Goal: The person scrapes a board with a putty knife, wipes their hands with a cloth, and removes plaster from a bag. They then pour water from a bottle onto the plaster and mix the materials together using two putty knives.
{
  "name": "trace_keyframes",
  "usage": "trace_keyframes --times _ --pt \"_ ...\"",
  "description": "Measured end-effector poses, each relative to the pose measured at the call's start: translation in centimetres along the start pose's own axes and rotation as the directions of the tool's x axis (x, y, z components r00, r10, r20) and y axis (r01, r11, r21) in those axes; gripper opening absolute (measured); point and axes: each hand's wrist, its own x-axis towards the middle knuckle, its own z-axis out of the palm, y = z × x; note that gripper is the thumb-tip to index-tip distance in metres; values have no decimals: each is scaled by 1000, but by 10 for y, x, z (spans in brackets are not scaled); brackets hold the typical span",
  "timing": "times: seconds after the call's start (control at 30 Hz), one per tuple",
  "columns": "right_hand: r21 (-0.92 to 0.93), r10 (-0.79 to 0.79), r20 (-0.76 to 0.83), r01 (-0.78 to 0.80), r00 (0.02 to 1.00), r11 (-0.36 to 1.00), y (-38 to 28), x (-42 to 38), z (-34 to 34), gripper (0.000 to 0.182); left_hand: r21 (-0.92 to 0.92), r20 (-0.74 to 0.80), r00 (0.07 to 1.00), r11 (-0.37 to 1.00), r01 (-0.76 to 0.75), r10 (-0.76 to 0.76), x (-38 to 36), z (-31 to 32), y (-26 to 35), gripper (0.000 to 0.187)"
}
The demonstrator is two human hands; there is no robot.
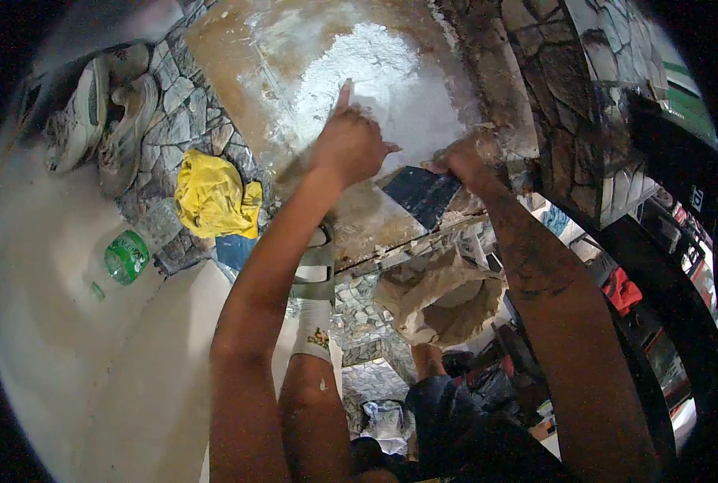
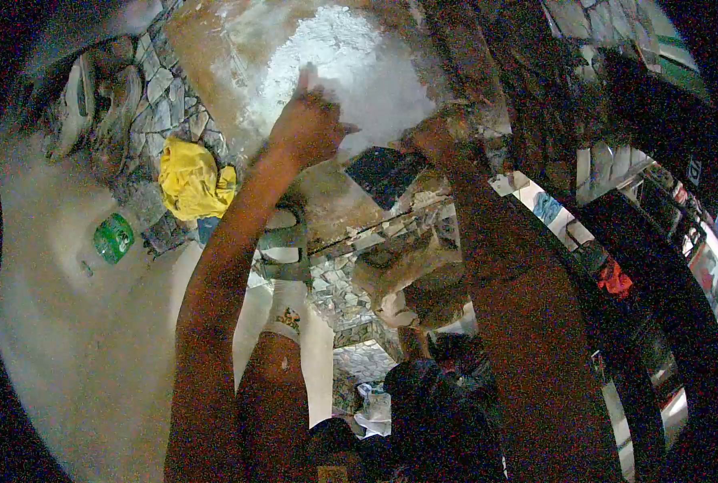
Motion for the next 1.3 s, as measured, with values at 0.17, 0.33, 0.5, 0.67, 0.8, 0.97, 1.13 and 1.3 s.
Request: trace_keyframes --times 0.17,0.33,0.5,0.67,0.8,0.97,1.13,1.3 --pt "568 387 50 -345 921 747 -27 4 -16 42 1 -134 990 999 -44 44 -9 22 -6 57" --pt "-58 -60 -200 49 978 997 -21 6 -12 45 -187 -365 930 982 -32 -39 4 23 2 52" --pt "590 296 96 -294 950 752 -47 2 -34 38 -179 -455 881 982 56 -133 17 34 26 55" --pt "77 -108 -116 118 987 990 -17 3 -14 34 -206 -457 881 978 26 -119 6 38 43 62" --pt "468 171 -25 -139 985 872 -26 2 -15 38 -336 -520 830 942 19 -202 3 25 46 67" --pt "262 -264 226 203 938 944 -20 15 -59 47 -349 -439 859 931 107 -263 10 18 32 78" --pt "734 339 -23 -214 941 644 -33 2 -18 38 -316 -451 871 947 51 -197 6 31 46 81" --pt "276 108 27 -111 994 955 -17 7 -15 32 -349 -457 868 937 27 -196 6 33 44 81"
